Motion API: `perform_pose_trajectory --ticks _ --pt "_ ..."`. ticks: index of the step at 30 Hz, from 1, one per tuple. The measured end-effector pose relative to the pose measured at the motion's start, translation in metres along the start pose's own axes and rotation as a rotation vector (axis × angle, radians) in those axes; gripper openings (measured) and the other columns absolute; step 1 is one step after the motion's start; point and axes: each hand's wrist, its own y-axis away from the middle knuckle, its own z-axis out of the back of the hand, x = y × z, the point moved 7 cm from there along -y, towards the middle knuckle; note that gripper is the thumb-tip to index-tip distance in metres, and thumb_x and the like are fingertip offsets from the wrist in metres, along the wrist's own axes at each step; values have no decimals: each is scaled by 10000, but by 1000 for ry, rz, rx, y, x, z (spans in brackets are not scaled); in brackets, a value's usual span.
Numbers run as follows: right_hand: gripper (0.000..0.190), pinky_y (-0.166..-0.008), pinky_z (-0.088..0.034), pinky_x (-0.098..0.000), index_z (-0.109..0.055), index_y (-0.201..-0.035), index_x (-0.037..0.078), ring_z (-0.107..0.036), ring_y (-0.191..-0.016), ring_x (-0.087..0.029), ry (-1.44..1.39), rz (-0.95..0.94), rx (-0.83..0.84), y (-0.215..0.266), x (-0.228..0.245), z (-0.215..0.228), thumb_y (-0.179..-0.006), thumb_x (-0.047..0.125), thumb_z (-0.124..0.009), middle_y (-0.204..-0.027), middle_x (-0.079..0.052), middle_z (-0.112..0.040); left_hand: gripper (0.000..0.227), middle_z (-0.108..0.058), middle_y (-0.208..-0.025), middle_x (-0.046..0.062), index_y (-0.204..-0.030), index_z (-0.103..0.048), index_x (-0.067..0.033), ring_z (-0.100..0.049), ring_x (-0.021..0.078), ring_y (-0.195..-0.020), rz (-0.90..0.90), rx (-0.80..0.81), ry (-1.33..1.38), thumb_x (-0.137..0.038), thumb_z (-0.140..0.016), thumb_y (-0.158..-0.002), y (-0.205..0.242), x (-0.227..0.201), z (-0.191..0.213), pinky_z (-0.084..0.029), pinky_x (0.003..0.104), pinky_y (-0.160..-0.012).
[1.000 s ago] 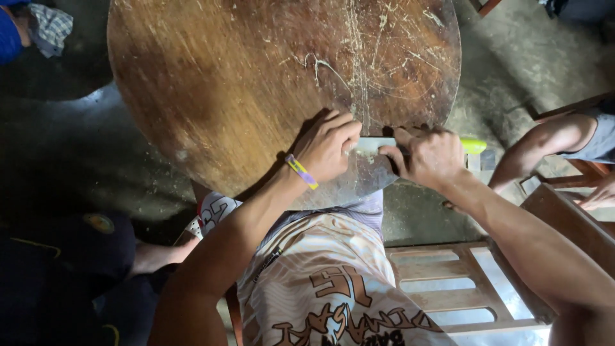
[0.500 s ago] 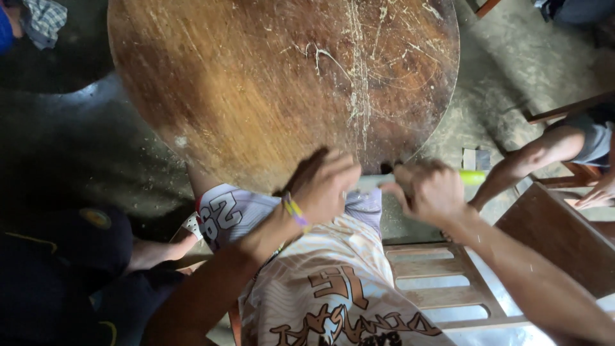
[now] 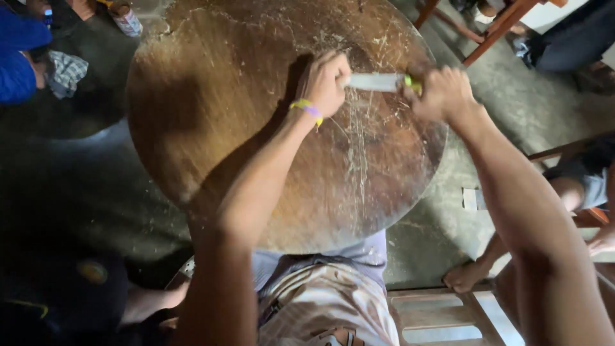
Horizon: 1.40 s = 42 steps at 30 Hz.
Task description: The person is using a small metal blade to scrape the surface of a round wooden tabletop, likely to remove old finish or smooth the wood.
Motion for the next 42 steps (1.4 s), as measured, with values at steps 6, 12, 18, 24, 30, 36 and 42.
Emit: perform_pose_trajectory --ticks 6,12,18,24,30,36,42 --pt "833 -455 -321 -331 -574 -769 209 -356 -467 -150 165 -111 -46 -94 -33 -33 -1063 916 -246 -556 40 -354 257 -568 -757 -6 -701 -484 -186 -550 266 -756 62 -69 -228 7 -653 -710 -43 53 -10 -397 395 -794" --pt "705 -500 -461 -427 -793 -1171 365 -658 -543 -294 176 -59 -227 -123 -32 -35 -1039 906 -360 -575 -61 -667 292 -620 -790 -3 -692 -557 -189 -565 306 -799 63 -6 -283 -148 -847 -704 -65 76 -10 -413 461 -731" --pt "858 -375 -309 -316 -680 -818 262 -383 -377 -135 358 -15 -207 -120 -34 -51 -1162 943 -286 -456 65 -379 336 -638 -835 18 -695 -530 -160 -600 269 -816 108 7 -124 -95 -859 -717 -56 91 -20 -428 396 -678" --pt "1095 -462 -391 -342 -765 -767 175 -580 -447 -194 473 -122 -40 -114 -35 -49 -1118 1024 -169 -481 -21 -603 333 -624 -833 32 -721 -511 -162 -591 289 -823 172 47 -124 -96 -836 -744 -50 88 -19 -429 420 -665" --pt "844 -429 -378 -334 -694 -909 285 -524 -397 -180 421 -37 -122 -97 -26 -49 -1135 948 -224 -446 8 -531 361 -617 -819 19 -702 -512 -148 -595 279 -814 63 32 -128 -76 -865 -725 -40 68 -13 -418 410 -648" --pt "656 -396 -416 -357 -748 -1072 403 -637 -420 -245 409 29 -247 -74 -16 -44 -1122 883 -304 -505 -1 -637 384 -577 -824 26 -678 -466 -118 -560 241 -799 116 65 -91 2 -827 -726 -28 54 -12 -402 392 -640" --pt "636 -419 -470 -412 -766 -1089 396 -713 -514 -349 365 6 -228 -50 -7 -40 -1088 864 -337 -603 -75 -713 360 -573 -859 21 -719 -441 -128 -586 297 -867 180 116 -78 14 -765 -787 -10 41 -13 -432 426 -656"
